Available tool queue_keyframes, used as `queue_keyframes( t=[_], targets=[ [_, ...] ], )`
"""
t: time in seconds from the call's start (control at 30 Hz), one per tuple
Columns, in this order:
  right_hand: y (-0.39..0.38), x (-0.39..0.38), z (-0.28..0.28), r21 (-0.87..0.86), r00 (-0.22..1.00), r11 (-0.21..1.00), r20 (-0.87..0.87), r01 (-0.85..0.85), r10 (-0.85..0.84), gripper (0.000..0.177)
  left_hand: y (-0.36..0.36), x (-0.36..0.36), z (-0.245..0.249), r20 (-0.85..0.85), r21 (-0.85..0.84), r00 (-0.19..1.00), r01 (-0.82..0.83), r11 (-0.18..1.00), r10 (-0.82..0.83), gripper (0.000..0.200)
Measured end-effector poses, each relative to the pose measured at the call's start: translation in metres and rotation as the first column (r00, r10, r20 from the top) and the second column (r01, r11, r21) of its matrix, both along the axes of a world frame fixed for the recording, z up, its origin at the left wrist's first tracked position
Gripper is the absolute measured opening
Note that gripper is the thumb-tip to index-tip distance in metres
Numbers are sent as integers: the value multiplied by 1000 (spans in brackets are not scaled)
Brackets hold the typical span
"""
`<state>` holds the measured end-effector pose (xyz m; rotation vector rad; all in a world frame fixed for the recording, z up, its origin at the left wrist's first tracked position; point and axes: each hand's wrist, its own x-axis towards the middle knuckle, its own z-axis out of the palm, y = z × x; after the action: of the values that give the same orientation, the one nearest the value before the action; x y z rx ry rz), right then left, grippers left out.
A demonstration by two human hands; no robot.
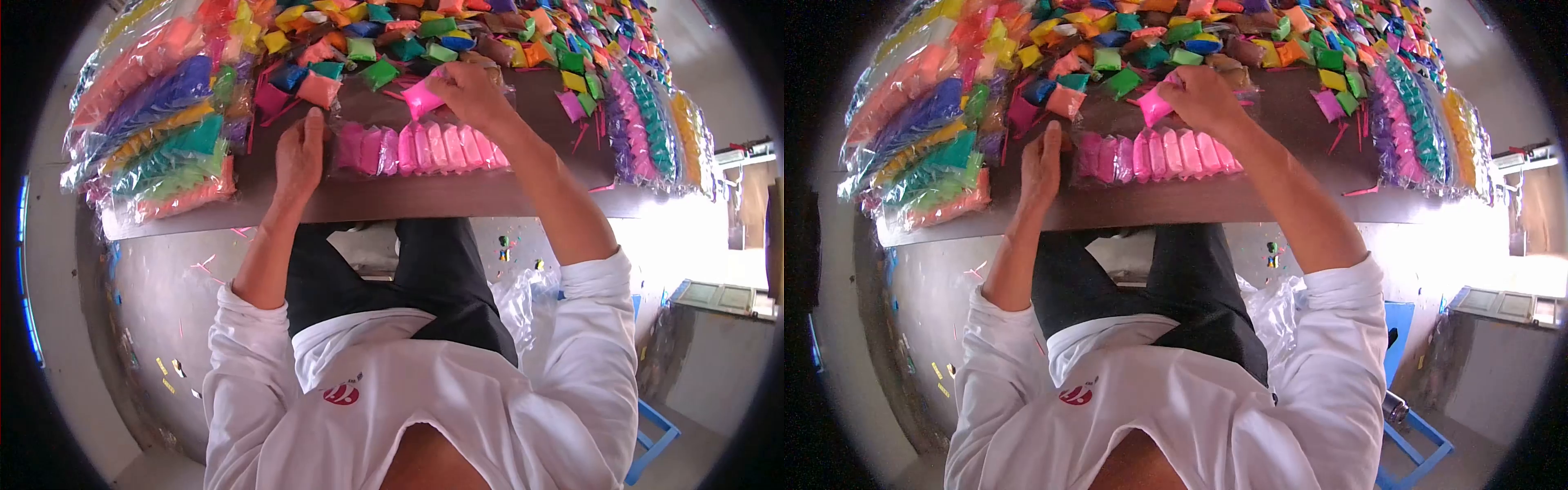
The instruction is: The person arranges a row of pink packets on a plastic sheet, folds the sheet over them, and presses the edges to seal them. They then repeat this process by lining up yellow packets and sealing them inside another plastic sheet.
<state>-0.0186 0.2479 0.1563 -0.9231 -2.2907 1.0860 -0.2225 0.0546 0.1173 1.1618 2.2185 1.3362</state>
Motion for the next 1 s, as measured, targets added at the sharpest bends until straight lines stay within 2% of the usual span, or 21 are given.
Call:
queue_keyframes(
  t=[0.07, 0.13, 0.23, 0.3, 0.33, 0.4, 0.53, 0.7, 0.83, 0.93, 1.0],
  targets=[
    [4, -11, 1, 63, 1000, 998, 23, -23, 22, 37, 6, 0, -11, -14, 78, 999, 35, 996, -34, 63],
    [5, -25, -1, 132, 999, 990, 25, -42, 39, 37, 7, -2, -11, -80, 39, 996, 41, 998, -38, 60],
    [-1, -44, 1, 55, 994, 995, 76, -81, 76, 38, 9, -1, -9, -146, 8, 986, 77, 997, -75, 55],
    [-10, -56, 9, -73, 989, 994, 115, -84, 92, 37, 12, -2, -8, -141, 8, 986, 88, 996, -86, 54],
    [-14, -60, 12, -136, 986, 987, 135, -84, 102, 36, 14, -2, -6, -153, -46, 984, 83, 995, -89, 52],
    [-11, -68, 10, -92, 965, 987, 215, -134, 151, 34, 17, -4, 0, -175, -154, 980, 73, 985, -100, 48],
    [-13, -77, 11, 78, 925, 984, 361, -159, 121, 33, 22, -6, 3, -255, -161, 961, 66, 985, -106, 39],
    [-9, -90, 11, 21, 898, 970, 383, -242, 216, 35, 29, -10, -13, -352, -130, 935, -12, 992, -35, 35],
    [-8, -106, 8, -30, 857, 966, 455, -257, 242, 35, 28, -8, -16, -308, -75, 951, -40, 996, 15, 35],
    [-16, -109, 14, -132, 884, 968, 395, -214, 249, 34, 26, -4, -10, -243, -52, 969, -50, 997, 36, 37],
    [-21, -110, 21, -147, 873, 970, 424, -195, 240, 33, 24, -4, -8, -241, -65, 970, -56, 996, 39, 38]
  ],
)
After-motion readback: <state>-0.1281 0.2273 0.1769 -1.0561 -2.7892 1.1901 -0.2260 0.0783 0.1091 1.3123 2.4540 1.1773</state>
